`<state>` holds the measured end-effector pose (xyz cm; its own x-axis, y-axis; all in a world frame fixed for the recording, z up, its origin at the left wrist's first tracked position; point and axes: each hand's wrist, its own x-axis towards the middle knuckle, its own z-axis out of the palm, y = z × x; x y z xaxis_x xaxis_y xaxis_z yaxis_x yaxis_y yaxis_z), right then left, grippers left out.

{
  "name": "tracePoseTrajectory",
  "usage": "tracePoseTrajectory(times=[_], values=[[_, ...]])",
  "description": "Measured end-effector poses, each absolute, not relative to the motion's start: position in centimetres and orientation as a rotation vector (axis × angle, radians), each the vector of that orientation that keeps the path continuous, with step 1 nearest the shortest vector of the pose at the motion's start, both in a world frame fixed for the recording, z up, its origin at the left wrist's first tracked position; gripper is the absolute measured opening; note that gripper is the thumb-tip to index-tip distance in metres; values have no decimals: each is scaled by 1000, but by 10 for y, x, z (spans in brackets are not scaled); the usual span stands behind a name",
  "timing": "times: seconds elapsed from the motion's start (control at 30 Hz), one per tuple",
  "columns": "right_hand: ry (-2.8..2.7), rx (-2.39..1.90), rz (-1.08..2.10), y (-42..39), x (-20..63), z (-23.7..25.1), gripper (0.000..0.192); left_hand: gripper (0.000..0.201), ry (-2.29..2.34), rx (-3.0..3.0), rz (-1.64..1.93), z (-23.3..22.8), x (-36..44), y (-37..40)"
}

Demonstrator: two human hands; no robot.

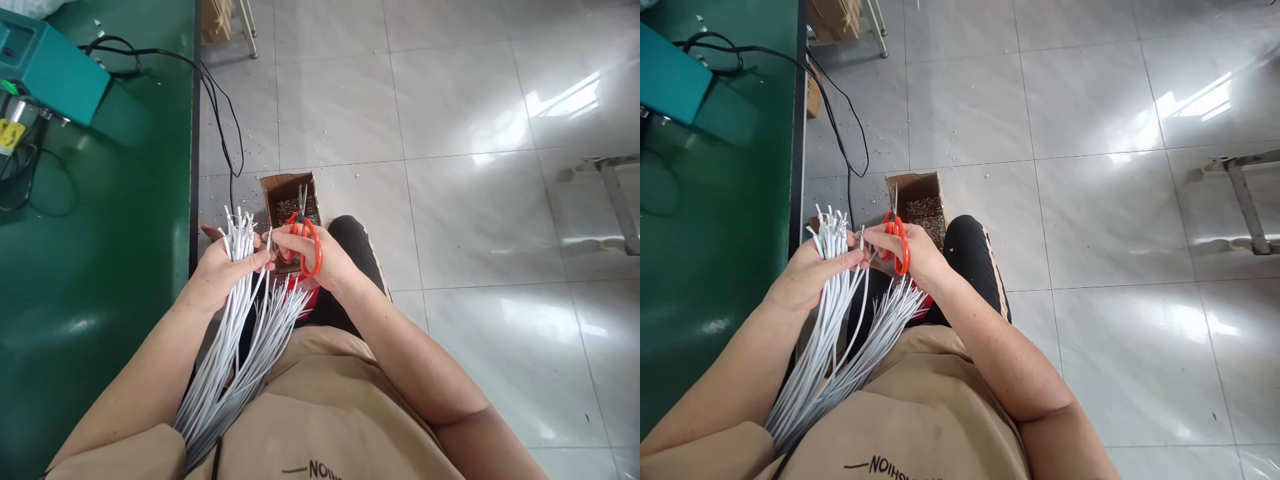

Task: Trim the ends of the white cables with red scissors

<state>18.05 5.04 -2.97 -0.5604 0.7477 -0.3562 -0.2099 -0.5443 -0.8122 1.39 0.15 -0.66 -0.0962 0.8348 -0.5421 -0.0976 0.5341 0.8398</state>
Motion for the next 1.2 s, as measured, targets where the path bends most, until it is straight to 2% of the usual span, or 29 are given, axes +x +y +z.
tracePoseTrajectory(times=[0.07,0.2,0.33,0.4,0.53,0.6,1.0,1.2], values=[[-926,-906,2159,50,179,-33,34,33,1478,677,890,-7,14,1],[-840,-897,2213,45,173,-28,24,31,1471,673,891,-7,15,1],[-987,-1001,2066,41,173,-22,19,28,1504,690,921,-6,16,1],[-1287,-1127,1895,42,177,-24,20,28,1518,671,945,-6,17,2],[-2007,-1446,1256,46,186,-36,28,27,1520,671,951,-3,19,2],[-2184,-1472,1115,48,188,-41,30,26,1530,705,939,-2,20,2],[-2708,-1419,904,56,193,-20,28,29,1568,732,918,-9,17,2],[-2780,-1409,839,57,194,-15,29,30,1585,796,951,-9,17,0]])
